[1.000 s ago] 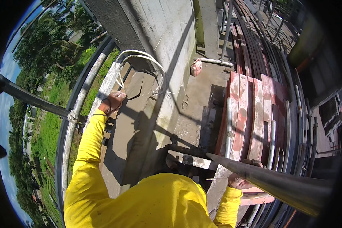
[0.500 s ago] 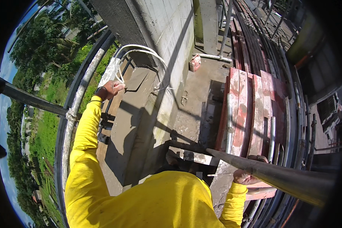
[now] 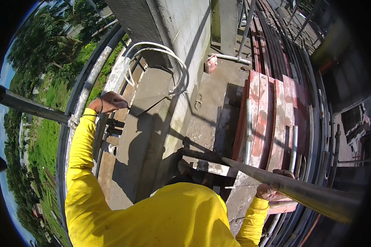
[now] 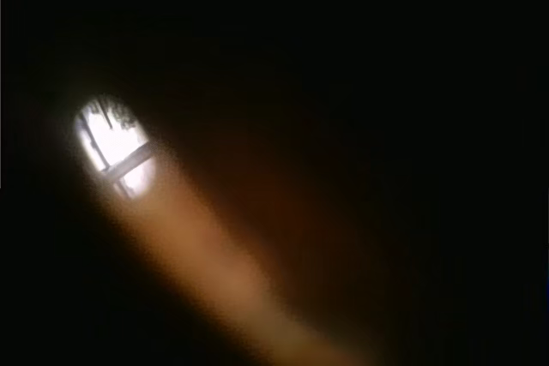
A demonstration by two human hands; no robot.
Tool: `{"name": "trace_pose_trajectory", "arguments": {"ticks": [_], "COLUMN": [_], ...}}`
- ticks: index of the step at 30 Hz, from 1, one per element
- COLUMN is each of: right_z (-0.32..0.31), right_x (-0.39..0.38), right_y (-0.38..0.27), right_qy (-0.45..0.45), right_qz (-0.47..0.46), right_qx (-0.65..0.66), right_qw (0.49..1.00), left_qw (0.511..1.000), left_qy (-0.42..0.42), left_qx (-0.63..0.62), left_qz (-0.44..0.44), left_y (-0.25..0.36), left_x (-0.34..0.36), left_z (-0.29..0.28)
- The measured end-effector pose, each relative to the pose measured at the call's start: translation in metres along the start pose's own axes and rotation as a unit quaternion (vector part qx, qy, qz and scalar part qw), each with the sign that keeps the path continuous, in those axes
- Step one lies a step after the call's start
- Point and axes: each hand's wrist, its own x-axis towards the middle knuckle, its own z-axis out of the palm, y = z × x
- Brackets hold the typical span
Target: The person smooths wet concrete on a construction beam using a trowel. They repeatedly level and finish the surface while standing on scaffolding.
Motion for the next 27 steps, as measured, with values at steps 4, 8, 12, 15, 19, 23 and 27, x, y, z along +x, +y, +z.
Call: {"name": "trace_pose_trajectory", "arguments": {"ticks": [4,8,12,15,19,23,27], "right_z": [0.002,-0.003,0.002,0.002,-0.004,0.005,-0.011], "right_x": [0.004,0.003,0.004,0.004,0.002,-0.001,-0.002], "right_y": [-0.006,0.012,0.010,0.012,0.013,0.005,0.020], "right_qy": [-0.007,0.005,0.041,0.035,-0.022,0.031,-0.018], "right_qz": [-0.008,-0.035,-0.066,-0.088,-0.097,-0.034,-0.046], "right_qx": [-0.026,0.001,0.004,0.015,0.032,0.040,0.049], "right_qw": [1.000,0.999,0.997,0.995,0.995,0.998,0.998], "left_qw": [0.992,0.987,0.990,0.984,0.974,0.910,0.911], "left_qy": [0.070,0.139,0.084,0.110,0.121,0.148,0.135], "left_qx": [-0.108,-0.056,-0.075,-0.126,-0.155,-0.348,-0.332], "left_qz": [0.006,-0.054,-0.080,-0.064,-0.117,-0.173,-0.203], "left_y": [-0.027,-0.052,-0.009,-0.010,-0.002,0.005,0.029], "left_x": [0.010,0.041,0.018,0.003,0.017,0.048,0.054], "left_z": [-0.006,0.004,0.019,0.035,0.038,0.047,0.031]}}
